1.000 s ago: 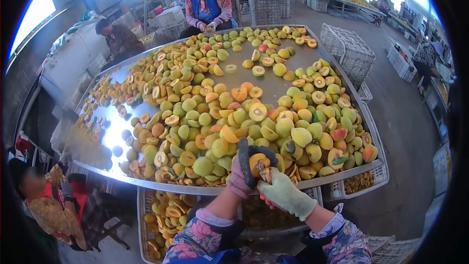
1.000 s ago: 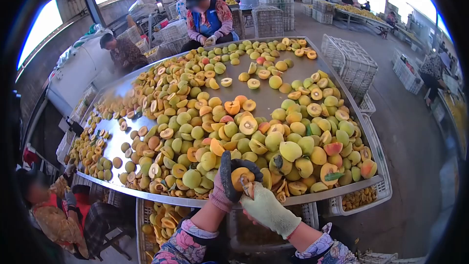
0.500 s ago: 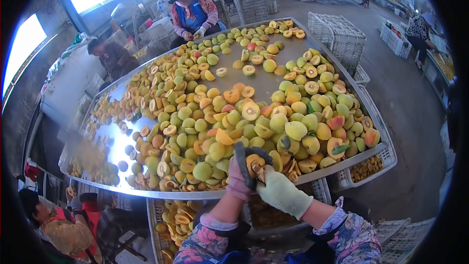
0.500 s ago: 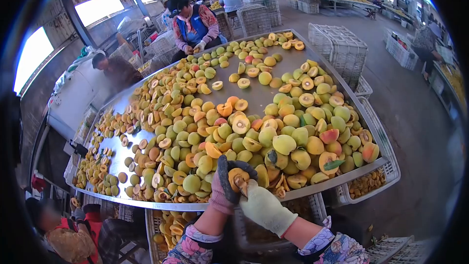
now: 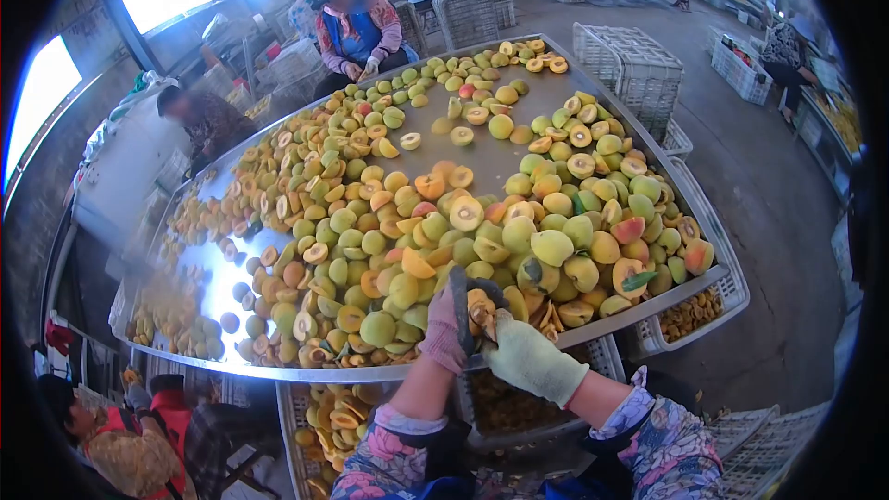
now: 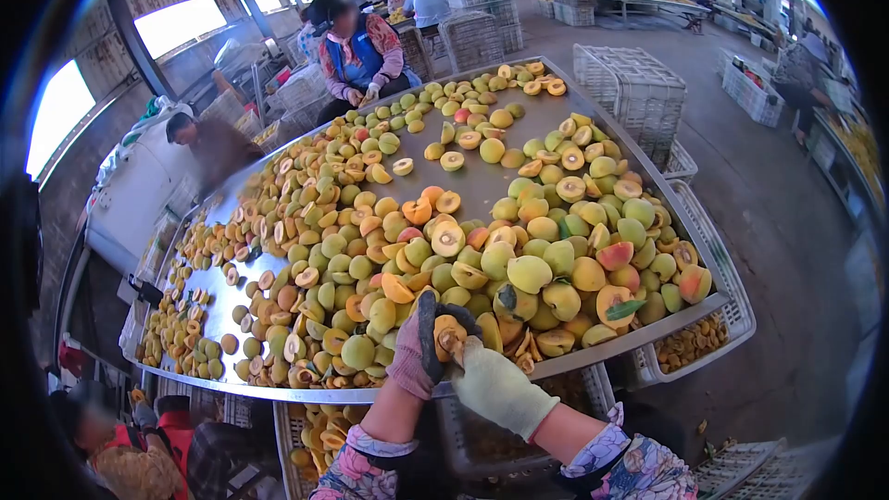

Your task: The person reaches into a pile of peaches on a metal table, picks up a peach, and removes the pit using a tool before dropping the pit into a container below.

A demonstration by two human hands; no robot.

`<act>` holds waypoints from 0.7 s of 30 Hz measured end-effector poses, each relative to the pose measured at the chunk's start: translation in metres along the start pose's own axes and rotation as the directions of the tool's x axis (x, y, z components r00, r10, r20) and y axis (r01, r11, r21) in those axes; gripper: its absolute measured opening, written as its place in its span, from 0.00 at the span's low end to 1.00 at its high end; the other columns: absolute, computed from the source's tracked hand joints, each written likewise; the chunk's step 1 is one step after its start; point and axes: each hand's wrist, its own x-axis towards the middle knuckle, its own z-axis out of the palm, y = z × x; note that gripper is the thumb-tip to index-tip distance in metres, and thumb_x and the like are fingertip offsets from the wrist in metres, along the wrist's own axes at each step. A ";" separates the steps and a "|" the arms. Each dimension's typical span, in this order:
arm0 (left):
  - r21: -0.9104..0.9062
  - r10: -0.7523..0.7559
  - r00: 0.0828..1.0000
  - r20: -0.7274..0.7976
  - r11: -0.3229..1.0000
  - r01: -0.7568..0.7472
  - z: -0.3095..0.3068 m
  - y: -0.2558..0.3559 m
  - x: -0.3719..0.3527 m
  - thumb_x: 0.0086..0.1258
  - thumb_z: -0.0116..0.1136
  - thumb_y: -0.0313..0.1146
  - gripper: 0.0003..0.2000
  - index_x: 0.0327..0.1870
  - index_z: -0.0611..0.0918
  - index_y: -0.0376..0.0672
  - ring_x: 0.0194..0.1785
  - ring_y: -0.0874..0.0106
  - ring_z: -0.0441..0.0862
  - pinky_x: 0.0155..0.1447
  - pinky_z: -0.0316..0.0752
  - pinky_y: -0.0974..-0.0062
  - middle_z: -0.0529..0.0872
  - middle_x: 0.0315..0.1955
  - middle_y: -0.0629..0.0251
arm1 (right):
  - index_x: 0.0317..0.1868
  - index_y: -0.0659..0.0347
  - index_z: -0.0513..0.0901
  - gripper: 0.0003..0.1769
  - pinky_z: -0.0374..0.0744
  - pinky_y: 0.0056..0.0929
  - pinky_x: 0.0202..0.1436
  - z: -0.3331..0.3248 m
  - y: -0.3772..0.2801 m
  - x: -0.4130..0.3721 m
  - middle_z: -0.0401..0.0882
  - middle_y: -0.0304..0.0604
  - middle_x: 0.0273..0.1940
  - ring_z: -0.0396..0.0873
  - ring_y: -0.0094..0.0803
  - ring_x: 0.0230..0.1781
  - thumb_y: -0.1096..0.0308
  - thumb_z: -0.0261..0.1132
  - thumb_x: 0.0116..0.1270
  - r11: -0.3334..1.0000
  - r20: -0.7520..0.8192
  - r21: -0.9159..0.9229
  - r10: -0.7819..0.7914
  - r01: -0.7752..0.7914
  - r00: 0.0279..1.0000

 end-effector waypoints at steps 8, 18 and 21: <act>-0.628 -0.349 0.937 0.029 0.723 0.288 0.039 -0.042 -0.020 0.65 0.63 0.38 0.18 0.51 0.74 0.40 0.44 0.63 0.84 0.49 0.79 0.66 0.85 0.37 0.62 | 0.47 0.71 0.73 0.14 0.80 0.47 0.35 -0.002 0.010 0.002 0.79 0.63 0.33 0.82 0.59 0.35 0.67 0.58 0.70 0.998 0.210 0.023 0.057 -0.063 0.976; -0.354 -0.059 0.989 0.137 0.929 0.104 0.008 -0.033 -0.004 0.66 0.67 0.31 0.19 0.54 0.74 0.38 0.42 0.69 0.85 0.50 0.80 0.71 0.87 0.39 0.63 | 0.45 0.68 0.75 0.14 0.80 0.50 0.31 0.009 0.012 -0.001 0.82 0.61 0.30 0.84 0.57 0.31 0.63 0.54 0.74 0.974 0.094 -0.228 0.012 0.009 0.995; -0.063 0.131 0.972 0.194 0.991 -0.121 0.000 -0.031 0.003 0.70 0.64 0.32 0.14 0.52 0.76 0.39 0.42 0.71 0.85 0.49 0.81 0.72 0.87 0.40 0.63 | 0.46 0.69 0.75 0.14 0.81 0.46 0.32 -0.011 -0.008 -0.001 0.81 0.63 0.32 0.84 0.52 0.33 0.63 0.54 0.74 0.973 0.106 -0.201 0.133 -0.110 0.985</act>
